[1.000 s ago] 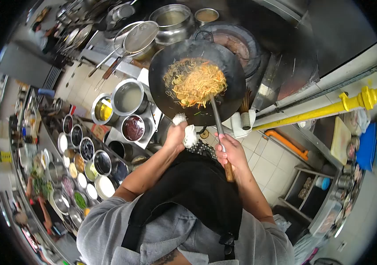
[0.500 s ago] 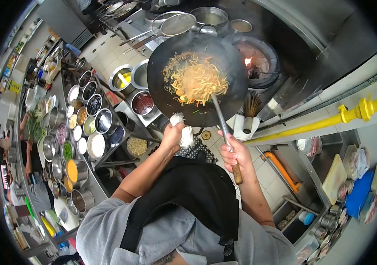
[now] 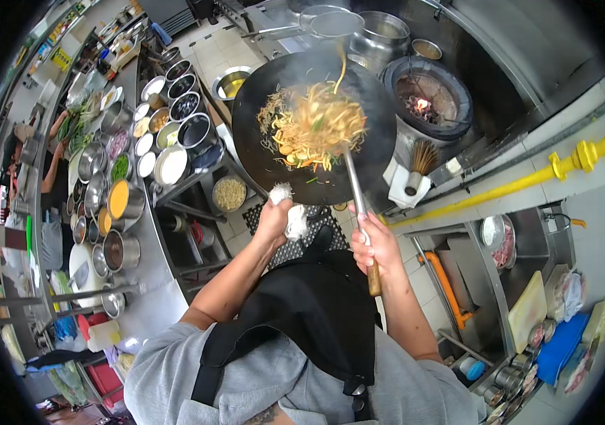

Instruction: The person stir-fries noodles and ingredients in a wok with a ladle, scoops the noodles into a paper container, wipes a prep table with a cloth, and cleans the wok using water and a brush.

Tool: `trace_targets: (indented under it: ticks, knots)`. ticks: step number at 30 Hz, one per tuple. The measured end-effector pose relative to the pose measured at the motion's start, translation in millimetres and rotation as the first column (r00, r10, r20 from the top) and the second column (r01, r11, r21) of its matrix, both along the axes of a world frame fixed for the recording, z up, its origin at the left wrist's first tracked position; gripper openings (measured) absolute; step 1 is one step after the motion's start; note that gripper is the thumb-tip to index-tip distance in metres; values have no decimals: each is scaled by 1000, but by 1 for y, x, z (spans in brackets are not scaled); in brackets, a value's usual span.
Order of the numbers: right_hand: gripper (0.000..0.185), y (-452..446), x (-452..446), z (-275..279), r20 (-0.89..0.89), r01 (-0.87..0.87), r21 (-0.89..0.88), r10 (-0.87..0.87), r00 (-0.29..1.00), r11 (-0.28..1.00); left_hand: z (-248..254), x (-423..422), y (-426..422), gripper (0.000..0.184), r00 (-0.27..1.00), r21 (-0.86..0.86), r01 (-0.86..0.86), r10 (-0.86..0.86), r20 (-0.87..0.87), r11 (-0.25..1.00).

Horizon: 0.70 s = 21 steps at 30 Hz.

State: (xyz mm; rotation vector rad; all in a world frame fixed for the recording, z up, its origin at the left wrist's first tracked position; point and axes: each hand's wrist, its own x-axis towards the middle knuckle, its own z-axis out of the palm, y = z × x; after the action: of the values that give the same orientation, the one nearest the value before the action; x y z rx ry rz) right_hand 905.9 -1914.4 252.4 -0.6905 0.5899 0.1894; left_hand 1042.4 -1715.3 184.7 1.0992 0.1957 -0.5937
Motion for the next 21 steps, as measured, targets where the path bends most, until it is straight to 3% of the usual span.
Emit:
trace_targets:
  ticks: [1, 2, 3, 5, 7, 9, 10, 11, 12, 13, 14, 15, 16, 17, 18, 21]
  knots:
    - [42, -1, -9, -4, 15, -31, 291, 28, 1000, 956, -2, -13, 8, 28, 1000, 1, -3, 3, -1, 1000]
    - [43, 3, -19, -8, 61, -60, 462, 36, 997, 885, -4, -25, 15, 27, 998, -13, -61, 60, -28, 998]
    - [43, 7, -29, -12, 54, -64, 463, 44, 998, 884, -7, -38, 20, 27, 991, -26, -123, 122, -60, 992]
    - [44, 23, -45, -1, 119, -125, 643, 62, 991, 756, -5, -67, 36, 26, 987, -29, -148, 145, -74, 989]
    - [45, 39, -66, 25, 163, -180, 622, 100, 982, 762, -8, -95, 52, 22, 983, -27, -168, 165, -83, 985]
    - [42, 50, -81, 54, 156, -218, 269, 181, 971, 938, -10, -123, 65, 21, 973, -38, -206, 201, -114, 978]
    - [41, 58, -87, 66, 84, -217, 4, 216, 973, 976, -11, -132, 69, 21, 966, -50, -228, 219, -137, 972]
    - [41, 68, -94, 54, 85, -239, 4, 237, 968, 971, -12, -141, 75, 21, 961, -49, -249, 241, -136, 967]
    - [41, 79, -101, 28, 50, -222, -336, 253, 966, 915, -14, -149, 80, 21, 959, -46, -256, 248, -137, 965]
    - [40, 86, -109, 9, 13, -191, -636, 257, 966, 747, -19, -161, 85, 21, 956, -42, -264, 255, -144, 964]
    - [38, 86, -116, 4, -40, -281, -502, 302, 952, 818, -23, -167, 89, 22, 954, -40, -270, 262, -142, 962]
    - [38, 77, -114, 4, -45, -304, -505, 326, 944, 808, -27, -170, 91, 22, 947, -43, -295, 286, -147, 954]
    - [38, 64, -111, 4, -16, -338, -97, 338, 941, 936, -27, -177, 93, 22, 951, -46, -294, 288, -114, 955]
    - [37, 56, -118, 4, 0, -310, 335, 329, 944, 890, -24, -190, 95, 23, 955, -41, -287, 283, -88, 957]
    - [37, 53, -123, -7, 8, -277, 568, 332, 943, 775, -19, -197, 92, 23, 938, -50, -340, 334, -94, 939]
    - [38, 54, -133, 11, 0, -248, 715, 355, 935, 654, -14, -219, 88, 19, 884, -17, -454, 448, -135, 891]
